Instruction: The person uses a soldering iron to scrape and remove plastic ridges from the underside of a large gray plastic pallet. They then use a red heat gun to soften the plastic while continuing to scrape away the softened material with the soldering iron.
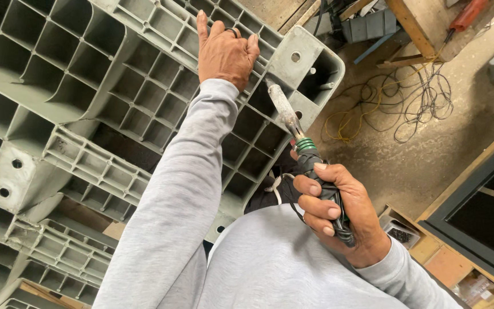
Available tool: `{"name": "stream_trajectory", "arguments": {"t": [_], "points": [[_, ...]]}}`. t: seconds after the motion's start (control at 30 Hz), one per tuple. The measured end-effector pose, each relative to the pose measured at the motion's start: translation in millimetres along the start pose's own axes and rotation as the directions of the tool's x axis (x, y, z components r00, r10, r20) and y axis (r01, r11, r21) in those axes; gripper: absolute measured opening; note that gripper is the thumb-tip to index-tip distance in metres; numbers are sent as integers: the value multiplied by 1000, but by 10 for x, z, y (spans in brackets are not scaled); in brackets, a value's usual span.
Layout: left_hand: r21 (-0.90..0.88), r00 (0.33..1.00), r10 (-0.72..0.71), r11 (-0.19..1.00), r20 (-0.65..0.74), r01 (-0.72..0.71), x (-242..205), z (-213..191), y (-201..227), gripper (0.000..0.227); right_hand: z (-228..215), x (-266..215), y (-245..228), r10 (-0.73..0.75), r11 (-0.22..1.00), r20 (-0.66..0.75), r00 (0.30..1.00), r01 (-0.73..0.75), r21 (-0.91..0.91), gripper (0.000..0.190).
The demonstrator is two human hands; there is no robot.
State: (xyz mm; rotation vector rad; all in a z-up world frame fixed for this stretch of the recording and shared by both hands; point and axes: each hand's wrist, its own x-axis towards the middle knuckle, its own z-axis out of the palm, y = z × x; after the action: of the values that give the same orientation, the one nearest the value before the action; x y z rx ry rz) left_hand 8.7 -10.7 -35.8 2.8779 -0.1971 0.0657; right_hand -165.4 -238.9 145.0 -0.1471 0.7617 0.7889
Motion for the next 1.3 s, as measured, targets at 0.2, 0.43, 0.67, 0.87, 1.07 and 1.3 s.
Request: {"name": "stream_trajectory", "arguments": {"t": [0.2, 0.43, 0.67, 0.87, 1.07, 1.3], "points": [[-7, 1000, 15, 1000, -19, -15, 6, 11, -24, 53, -148, 16, 111, -29, 998, -10, 1000, 29, -47, 37], [-12, 999, 18, 1000, -27, -18, 10, 42, -41, 58, -253, -29, 190, -54, 996, -30, 998, 51, -75, 24], [29, 1000, -10, 1000, 8, 10, 6, 23, -20, 58, -160, -14, 180, -65, 997, 4, 998, 65, -30, 33], [24, 999, 5, 1000, -40, -4, -4, 58, -18, 57, -36, -6, 202, -58, 998, -2, 998, 58, -17, 33], [-7, 998, 17, 1000, -54, -17, -22, 43, -22, 54, 57, -19, 224, -57, 998, 17, 998, 57, 6, 35], [-18, 996, 31, 999, -78, -33, -27, 62, -35, 52, 92, -9, 206, -60, 998, 11, 998, 60, 4, 38]]}}
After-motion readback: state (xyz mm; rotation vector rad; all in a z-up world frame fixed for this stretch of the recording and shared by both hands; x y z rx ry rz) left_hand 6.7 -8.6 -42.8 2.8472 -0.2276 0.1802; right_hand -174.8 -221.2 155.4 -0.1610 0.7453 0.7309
